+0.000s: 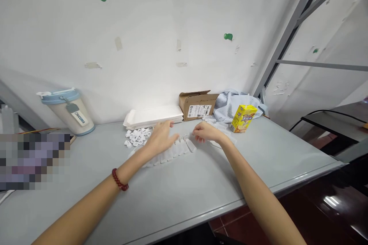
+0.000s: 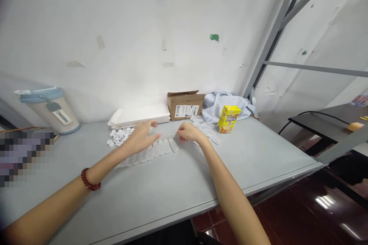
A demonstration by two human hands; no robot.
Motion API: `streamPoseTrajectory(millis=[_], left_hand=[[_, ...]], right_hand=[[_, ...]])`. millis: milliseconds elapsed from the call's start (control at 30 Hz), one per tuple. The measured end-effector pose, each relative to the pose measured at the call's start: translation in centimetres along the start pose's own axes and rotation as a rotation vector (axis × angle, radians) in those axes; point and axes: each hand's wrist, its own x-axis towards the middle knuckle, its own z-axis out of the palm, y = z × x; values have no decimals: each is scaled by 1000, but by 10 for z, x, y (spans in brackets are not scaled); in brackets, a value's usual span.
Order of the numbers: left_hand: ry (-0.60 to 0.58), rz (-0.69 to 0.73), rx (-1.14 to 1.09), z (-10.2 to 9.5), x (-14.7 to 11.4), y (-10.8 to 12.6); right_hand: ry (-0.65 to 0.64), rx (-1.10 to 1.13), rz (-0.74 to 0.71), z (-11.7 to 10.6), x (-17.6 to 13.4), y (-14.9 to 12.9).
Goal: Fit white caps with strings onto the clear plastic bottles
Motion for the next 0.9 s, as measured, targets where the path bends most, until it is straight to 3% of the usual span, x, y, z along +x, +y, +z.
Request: streamPoseTrajectory(millis=[233,433,633,900], left_hand=[[-8,-118,63,-40,0,-54],[-87,-133,80,-46,-1,-76],[-163,-50,53,-38,1,-89],[-198,7,44,-34,-3,-95]], right_hand=[[338,-237,-38,-4,10,10],[479,-461,1,-4,17,21],[527,-663,45,-8,20,34],[483,-798,114,-5,21,44]])
